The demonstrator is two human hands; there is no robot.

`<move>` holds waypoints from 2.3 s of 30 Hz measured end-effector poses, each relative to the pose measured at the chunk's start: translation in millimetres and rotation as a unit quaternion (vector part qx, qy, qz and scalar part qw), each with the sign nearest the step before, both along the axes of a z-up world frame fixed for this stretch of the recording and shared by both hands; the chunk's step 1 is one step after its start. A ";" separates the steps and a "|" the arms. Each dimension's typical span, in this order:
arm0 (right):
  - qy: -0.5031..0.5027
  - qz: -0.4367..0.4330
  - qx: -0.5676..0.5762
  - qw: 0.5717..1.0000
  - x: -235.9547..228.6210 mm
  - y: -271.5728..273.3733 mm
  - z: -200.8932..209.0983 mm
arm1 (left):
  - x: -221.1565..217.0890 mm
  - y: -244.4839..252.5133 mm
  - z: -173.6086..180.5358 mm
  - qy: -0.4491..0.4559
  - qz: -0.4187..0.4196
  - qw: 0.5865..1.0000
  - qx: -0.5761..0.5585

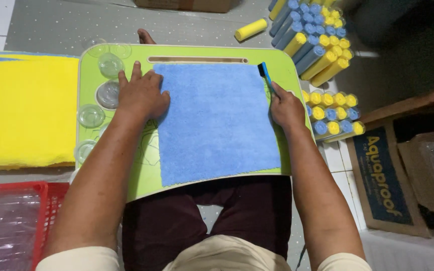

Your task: The person rolls a yellow sponge into a cylindrical shape and inserts it into a clear plastic tube, then places a cap on the tube. They repeat the process with a blue sponge, rolling it and inserting it into another tube before capping it.

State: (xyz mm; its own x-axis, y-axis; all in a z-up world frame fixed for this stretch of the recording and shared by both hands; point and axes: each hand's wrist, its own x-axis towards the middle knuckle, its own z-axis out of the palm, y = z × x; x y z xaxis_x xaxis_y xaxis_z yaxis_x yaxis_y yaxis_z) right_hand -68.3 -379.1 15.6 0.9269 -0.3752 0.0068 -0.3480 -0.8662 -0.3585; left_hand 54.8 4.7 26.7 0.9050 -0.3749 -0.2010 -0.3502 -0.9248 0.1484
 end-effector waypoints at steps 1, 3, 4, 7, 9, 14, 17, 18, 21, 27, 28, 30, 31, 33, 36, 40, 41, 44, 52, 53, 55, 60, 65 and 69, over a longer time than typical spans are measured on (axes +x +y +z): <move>-0.001 -0.008 0.012 1.000 -0.8 -7.3 -3.6 | -0.5 -0.3 0.6 0.001 0.002 1.000 0.002; -0.006 -0.010 0.020 1.000 -3.3 -12.9 -4.8 | -6.5 -2.4 8.3 -0.003 0.003 1.000 0.008; -0.009 -0.010 0.025 1.000 -4.8 -15.5 -5.1 | -10.0 -3.1 11.9 -0.006 0.005 1.000 0.010; 0.005 -0.020 0.022 1.000 -13.7 -9.1 3.8 | -7.2 -0.4 -10.4 -0.068 -0.008 0.998 -0.001; 0.004 -0.032 0.015 0.999 -17.6 -17.3 -5.7 | -20.9 0.9 0.3 -0.103 -0.014 0.995 -0.007; 0.003 -0.053 -0.018 0.998 -36.7 -28.5 -24.6 | -84.2 5.2 -8.2 -0.276 -0.087 0.950 -0.117; -0.015 -0.033 -0.035 0.999 -53.7 -16.6 -11.7 | -141.7 15.7 -2.8 -0.209 -0.155 0.947 -0.189; -0.032 -0.011 -0.039 0.999 -58.8 -14.7 -10.5 | -159.5 21.6 -2.4 -0.189 -0.172 0.951 -0.175; -0.060 0.016 -0.054 0.997 -70.5 -16.5 -12.9 | -191.9 41.0 -4.8 -0.141 -0.191 0.961 -0.144; -0.185 0.189 -0.041 0.964 -137.3 31.0 16.7 | -209.8 60.9 -32.7 -0.184 -0.204 0.946 -0.174; -0.157 0.253 -0.010 0.955 -154.2 48.7 32.0 | -211.0 61.5 -35.0 -0.207 -0.212 0.938 -0.178; -0.132 0.264 -0.028 0.955 -175.3 49.1 19.0 | -213.6 64.6 -39.7 -0.214 -0.211 0.936 -0.186; -0.108 0.272 -0.044 0.955 -186.7 48.8 12.1 | -215.0 65.6 -42.3 -0.220 -0.212 0.932 -0.193; -0.133 0.277 -0.072 0.949 -196.2 37.9 -9.8 | -219.0 68.3 -47.5 -0.225 -0.211 0.930 -0.198; -0.197 0.284 -0.105 0.933 -202.0 29.0 -30.0 | -222.4 71.7 -50.9 -0.236 -0.216 0.923 -0.213; -0.249 0.286 -0.100 0.920 -204.6 27.2 -34.6 | -231.3 74.7 -49.2 -0.237 -0.220 0.915 -0.242; -0.249 0.288 -0.100 0.919 -204.9 28.9 -31.5 | -233.6 76.4 -47.3 -0.238 -0.217 0.915 -0.241; -0.250 0.278 -0.084 0.924 -209.5 31.9 -23.0 | -239.6 79.7 -42.7 -0.222 -0.215 0.911 -0.272; -0.269 0.322 -0.052 0.906 -186.8 20.4 11.2 | -225.1 79.0 -11.4 -0.171 -0.161 0.913 -0.332; -0.267 0.320 -0.052 0.908 -174.7 23.1 20.4 | -214.8 76.2 -1.7 -0.168 -0.163 0.913 -0.333; -0.306 0.313 -0.003 0.899 -145.7 27.8 40.3 | -190.8 70.3 18.7 -0.168 -0.105 0.921 -0.336; -0.303 0.290 0.010 0.908 -52.3 9.1 40.1 | -96.4 48.1 18.4 -0.133 -0.011 0.948 -0.289; -0.269 0.265 0.055 0.924 22.0 3.5 18.7 | -11.6 22.2 -23.8 -0.147 0.058 0.971 -0.179; -0.178 0.221 0.041 0.958 55.4 7.8 2.2 | 12.8 6.0 -30.5 -0.101 0.067 0.991 -0.053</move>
